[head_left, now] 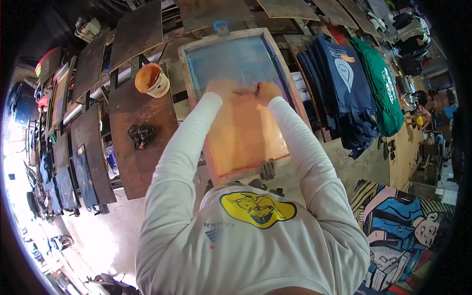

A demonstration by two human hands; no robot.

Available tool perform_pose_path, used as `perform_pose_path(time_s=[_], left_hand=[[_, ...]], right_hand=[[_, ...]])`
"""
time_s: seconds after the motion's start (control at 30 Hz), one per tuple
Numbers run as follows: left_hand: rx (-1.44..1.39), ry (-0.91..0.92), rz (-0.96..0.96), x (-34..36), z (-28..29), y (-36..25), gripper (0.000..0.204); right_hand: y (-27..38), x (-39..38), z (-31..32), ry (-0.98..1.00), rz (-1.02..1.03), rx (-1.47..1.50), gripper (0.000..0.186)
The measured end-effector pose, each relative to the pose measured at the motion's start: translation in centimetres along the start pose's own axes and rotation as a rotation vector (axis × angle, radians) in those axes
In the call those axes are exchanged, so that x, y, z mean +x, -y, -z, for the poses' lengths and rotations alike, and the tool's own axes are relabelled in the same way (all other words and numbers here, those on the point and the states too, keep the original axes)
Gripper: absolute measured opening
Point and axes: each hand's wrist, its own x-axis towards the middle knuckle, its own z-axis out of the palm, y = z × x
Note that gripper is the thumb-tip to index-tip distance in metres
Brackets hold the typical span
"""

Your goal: Applying ink to a screen and using a squeegee to print on t-shirts at a workshop station.

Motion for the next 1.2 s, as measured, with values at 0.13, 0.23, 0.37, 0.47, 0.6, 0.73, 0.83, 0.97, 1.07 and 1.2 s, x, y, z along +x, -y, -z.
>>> perform_pose_path(time_s=[0.13, 0.23, 0.37, 0.47, 0.6, 0.73, 0.83, 0.97, 1.07, 1.2], left_hand=[[0.085, -0.252, -0.073, -2.7, -2.4, 0.2, 0.021], [0.171, -0.006, 0.117, -6.4, -5.7, -0.4, 0.049], [0.076, -0.118, 0.042, -9.7, -6.4, -1.3, 0.045], [0.112, -0.073, 0.121, -6.4, -3.4, -0.9, 0.056], [0.116, -0.157, 0.071, -1.1, -0.8, 0.5, 0.043], [0.156, -0.192, 0.031, -1.0, -2.9, 1.0, 0.032], [0.23, -0.061, 0.162, -4.9, -5.6, 0.0, 0.041], [0.133, 0.047, 0.172, -10.4, -7.8, -1.2, 0.037], [0.09, -0.06, 0.117, -9.5, -6.9, -0.1, 0.038], [0.193, -0.207, 0.065, -3.5, -2.4, 1.9, 0.039]], right_hand=[[0.3, -3.5, -1.7, -0.12, -0.004, 0.006, 0.022], [0.0, -8.4, -1.9, -0.014, 0.039, 0.048, 0.016], [0.2, -10.4, -0.3, 0.107, 0.145, 0.051, 0.016], [1.0, -6.8, 1.0, 0.099, 0.126, -0.047, 0.024], [1.4, -1.5, 1.0, -0.133, 0.037, 0.019, 0.021], [1.0, -2.2, -0.1, -0.156, 0.008, 0.041, 0.02], [0.4, -6.6, -0.5, -0.018, 0.086, -0.013, 0.019], [-0.1, -11.0, -1.1, 0.15, 0.166, 0.054, 0.017], [0.1, -9.1, -0.8, 0.075, 0.221, 0.002, 0.017], [2.4, -2.7, 0.7, -0.04, 0.078, -0.031, 0.023]])
